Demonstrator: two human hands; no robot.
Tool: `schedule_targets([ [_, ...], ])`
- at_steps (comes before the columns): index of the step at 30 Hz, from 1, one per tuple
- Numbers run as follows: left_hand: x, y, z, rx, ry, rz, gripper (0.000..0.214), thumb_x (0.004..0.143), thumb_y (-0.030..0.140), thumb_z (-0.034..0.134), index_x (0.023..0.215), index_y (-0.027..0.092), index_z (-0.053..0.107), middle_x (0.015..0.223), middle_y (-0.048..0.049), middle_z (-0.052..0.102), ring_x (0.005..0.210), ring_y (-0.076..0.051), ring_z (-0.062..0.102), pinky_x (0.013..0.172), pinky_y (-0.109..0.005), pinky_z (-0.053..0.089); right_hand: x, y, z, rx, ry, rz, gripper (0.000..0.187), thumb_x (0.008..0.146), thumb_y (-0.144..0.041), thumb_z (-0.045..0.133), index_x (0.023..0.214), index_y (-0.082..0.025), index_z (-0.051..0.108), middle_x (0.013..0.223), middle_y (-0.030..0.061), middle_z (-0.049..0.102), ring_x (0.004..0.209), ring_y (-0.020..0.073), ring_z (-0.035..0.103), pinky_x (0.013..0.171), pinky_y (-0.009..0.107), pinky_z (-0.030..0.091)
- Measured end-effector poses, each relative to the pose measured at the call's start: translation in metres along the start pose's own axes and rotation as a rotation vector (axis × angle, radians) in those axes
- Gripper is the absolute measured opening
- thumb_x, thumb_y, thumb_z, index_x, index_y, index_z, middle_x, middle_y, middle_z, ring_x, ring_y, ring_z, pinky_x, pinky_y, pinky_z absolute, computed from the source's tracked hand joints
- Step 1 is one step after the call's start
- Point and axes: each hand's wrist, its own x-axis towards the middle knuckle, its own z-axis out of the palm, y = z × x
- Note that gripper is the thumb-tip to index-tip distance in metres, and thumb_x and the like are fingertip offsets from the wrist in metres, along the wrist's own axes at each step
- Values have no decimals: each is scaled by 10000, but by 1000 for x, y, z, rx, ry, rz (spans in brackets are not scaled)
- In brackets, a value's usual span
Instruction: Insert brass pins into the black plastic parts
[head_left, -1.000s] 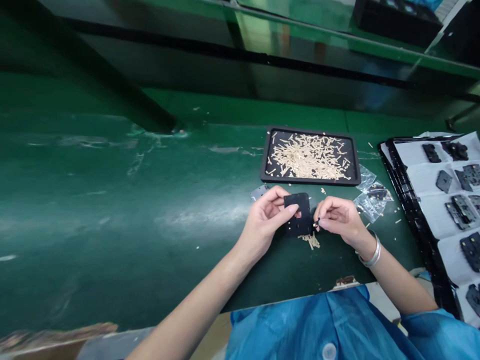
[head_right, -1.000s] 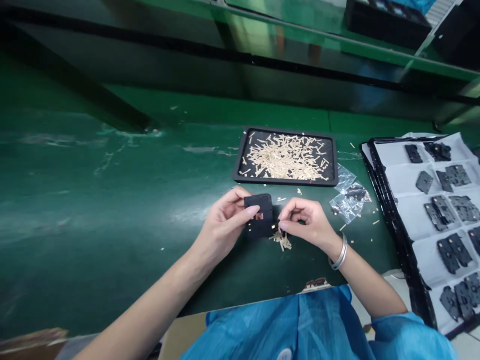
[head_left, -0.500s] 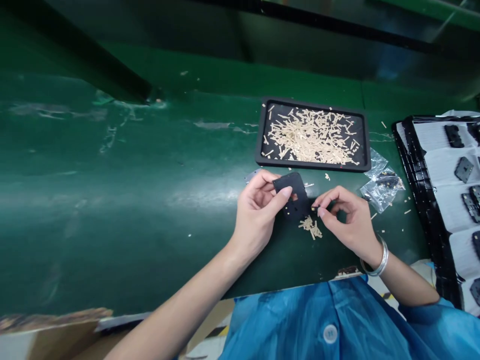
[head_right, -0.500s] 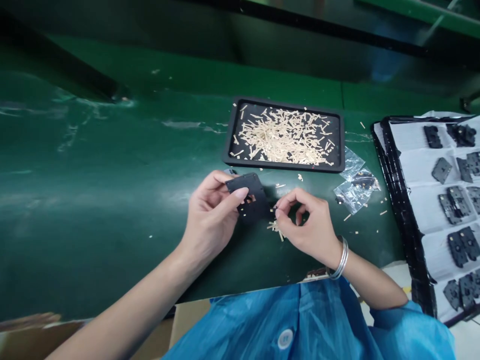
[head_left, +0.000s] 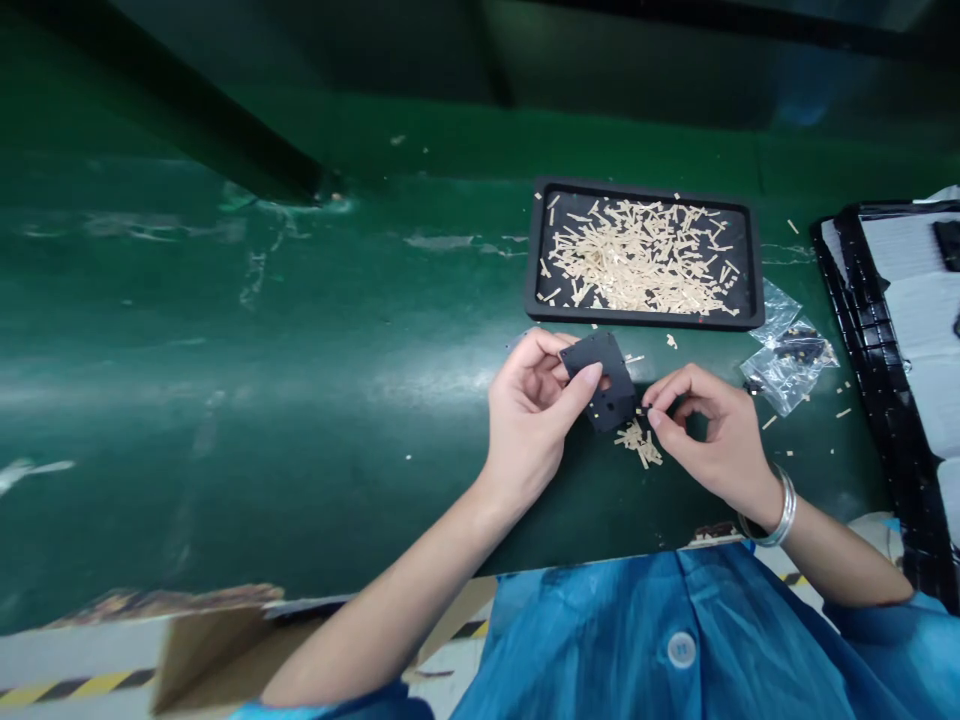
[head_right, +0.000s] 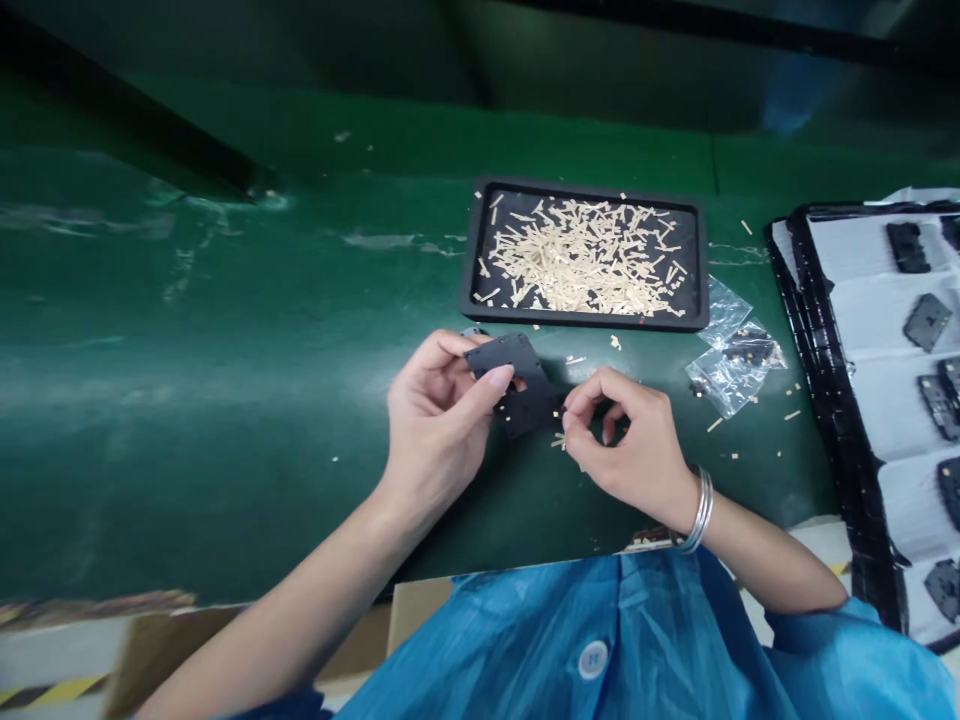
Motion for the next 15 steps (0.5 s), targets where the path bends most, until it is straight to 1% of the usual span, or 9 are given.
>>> schedule_targets([
  [4,0,0,-3,-7,-25,-25,228,722,237,776,726,191,553,743,39,596,617,-71,581,619,-185,514,0,1,0,5,-7,4,124,750,-111,578,684,-208,540,701,-18,636,616,100,564,496,220,408],
  [8,1,2,-3,-23,-5,-53,240,697,236,786,693,192,549,715,45,593,603,-74,584,604,-190,509,2,3,0,1,1,20,118,754,-120,577,686,-209,540,712,-14,636,638,106,569,502,223,410],
  [11,1,4,-2,-28,-3,-104,256,682,270,788,651,192,546,694,39,612,595,-92,598,544,-195,511,2,3,0,-1,22,29,119,755,-121,575,684,-209,540,712,-12,638,642,109,576,510,225,417],
  [15,1,4,-3,-15,-19,-176,295,690,356,782,647,195,538,631,26,626,563,-122,606,483,-218,513,2,2,-1,18,36,17,123,758,-127,583,680,-210,537,709,-15,641,632,104,576,515,223,425],
])
